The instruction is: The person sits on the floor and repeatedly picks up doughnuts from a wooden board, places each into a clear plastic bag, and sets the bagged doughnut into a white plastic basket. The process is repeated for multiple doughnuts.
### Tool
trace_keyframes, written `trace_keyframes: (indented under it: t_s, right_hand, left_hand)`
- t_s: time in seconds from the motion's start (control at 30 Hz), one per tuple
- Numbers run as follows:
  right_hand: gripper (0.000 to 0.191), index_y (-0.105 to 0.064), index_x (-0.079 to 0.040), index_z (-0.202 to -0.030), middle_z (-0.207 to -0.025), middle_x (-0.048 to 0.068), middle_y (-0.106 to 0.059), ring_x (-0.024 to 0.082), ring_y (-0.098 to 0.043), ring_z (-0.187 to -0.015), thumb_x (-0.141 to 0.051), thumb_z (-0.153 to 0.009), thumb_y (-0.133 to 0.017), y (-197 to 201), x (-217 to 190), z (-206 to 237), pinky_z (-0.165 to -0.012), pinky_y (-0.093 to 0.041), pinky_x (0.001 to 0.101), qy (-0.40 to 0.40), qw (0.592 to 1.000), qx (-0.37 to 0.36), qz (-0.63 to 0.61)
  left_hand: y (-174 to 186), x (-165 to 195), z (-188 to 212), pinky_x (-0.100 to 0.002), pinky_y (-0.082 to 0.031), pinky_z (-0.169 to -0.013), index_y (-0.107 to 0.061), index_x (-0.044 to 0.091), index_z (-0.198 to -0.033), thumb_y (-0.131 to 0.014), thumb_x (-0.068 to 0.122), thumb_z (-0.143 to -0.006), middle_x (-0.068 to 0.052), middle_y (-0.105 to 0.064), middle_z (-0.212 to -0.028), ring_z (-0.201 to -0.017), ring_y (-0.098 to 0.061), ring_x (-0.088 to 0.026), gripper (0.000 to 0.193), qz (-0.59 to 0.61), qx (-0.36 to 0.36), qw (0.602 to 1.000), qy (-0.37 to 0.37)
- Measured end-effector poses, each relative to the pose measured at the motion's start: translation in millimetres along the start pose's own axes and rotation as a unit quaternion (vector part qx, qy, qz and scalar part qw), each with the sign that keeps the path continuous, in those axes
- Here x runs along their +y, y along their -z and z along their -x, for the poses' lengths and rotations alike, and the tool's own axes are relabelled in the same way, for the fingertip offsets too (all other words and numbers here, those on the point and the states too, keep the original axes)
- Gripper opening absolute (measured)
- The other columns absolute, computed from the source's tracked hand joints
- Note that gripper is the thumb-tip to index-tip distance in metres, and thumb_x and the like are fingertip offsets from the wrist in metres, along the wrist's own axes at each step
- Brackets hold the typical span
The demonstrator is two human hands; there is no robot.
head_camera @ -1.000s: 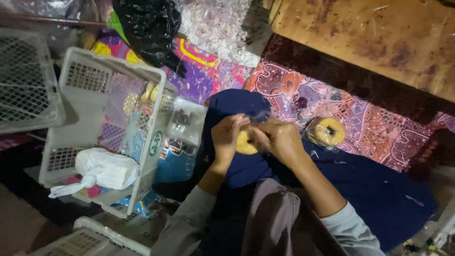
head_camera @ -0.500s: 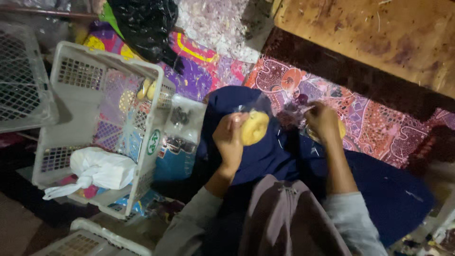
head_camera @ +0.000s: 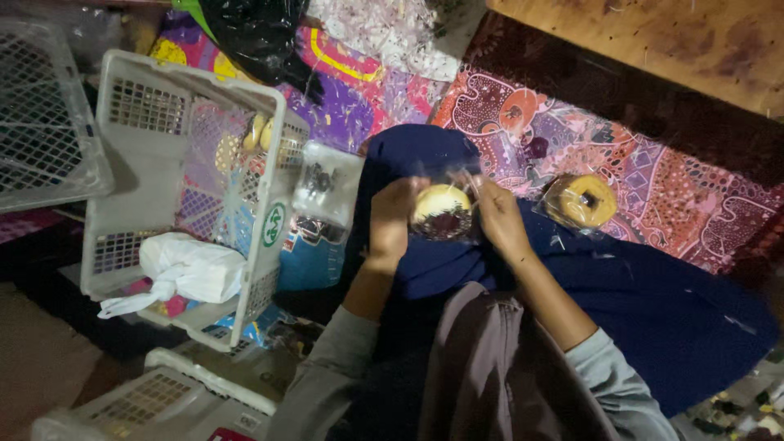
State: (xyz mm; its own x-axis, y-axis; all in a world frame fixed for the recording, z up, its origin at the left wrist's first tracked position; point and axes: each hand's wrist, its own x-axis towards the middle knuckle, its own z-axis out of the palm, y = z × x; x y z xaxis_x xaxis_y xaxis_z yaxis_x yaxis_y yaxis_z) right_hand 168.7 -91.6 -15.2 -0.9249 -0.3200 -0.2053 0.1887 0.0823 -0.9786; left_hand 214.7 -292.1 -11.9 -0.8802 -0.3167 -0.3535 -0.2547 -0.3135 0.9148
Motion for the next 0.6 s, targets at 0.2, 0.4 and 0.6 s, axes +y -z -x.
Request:
trace_keyframes:
  t_s: [0.2, 0.4, 0.6]
  right_hand:
    - [0.027, -0.053, 0.003, -0.087, -0.083, 0.007, -0.048, 0.014, -0.046, -0.078, -0.011, -0.111, -0.054, -3, 1, 0, -0.072, -0.04, 0.0295, 0.141, 0.972, 0.172, 0.079]
    - [0.028, -0.061, 0.002, -0.081, -0.077, 0.013, -0.063, 0.019, -0.062, -0.071, -0.015, -0.104, -0.061, -4, 29, 4, -0.069, -0.049, 0.0328, 0.081, 0.981, 0.102, 0.146]
    - [0.042, -0.064, 0.01, -0.121, -0.121, 0.034, -0.066, 0.044, -0.061, -0.112, -0.03, -0.114, -0.054, 65, 48, 14, -0.097, -0.047, 0.0479, 0.09, 0.853, 0.205, 0.471]
  left_hand:
    - [-18, -6, 18, -0.026, -0.043, -0.068, -0.064, 0.003, -0.098, -0.059, 0.016, -0.11, -0.003, -0.056, -0.087, -0.076, -0.049, -0.008, 0.018, -0.114, 0.077, 0.968, -0.211]
    - [-1, -7, 35, -0.033, -0.051, -0.061, -0.064, 0.002, -0.086, -0.065, 0.01, -0.099, -0.012, -0.065, -0.076, -0.064, -0.065, -0.019, 0.015, -0.311, 0.118, 0.928, -0.167]
    - [-12, -8, 38, -0.039, -0.052, -0.065, -0.067, 0.001, -0.085, -0.069, 0.003, -0.092, -0.015, -0.065, -0.082, -0.071, -0.065, -0.03, 0.008, -0.366, 0.089, 0.891, -0.252]
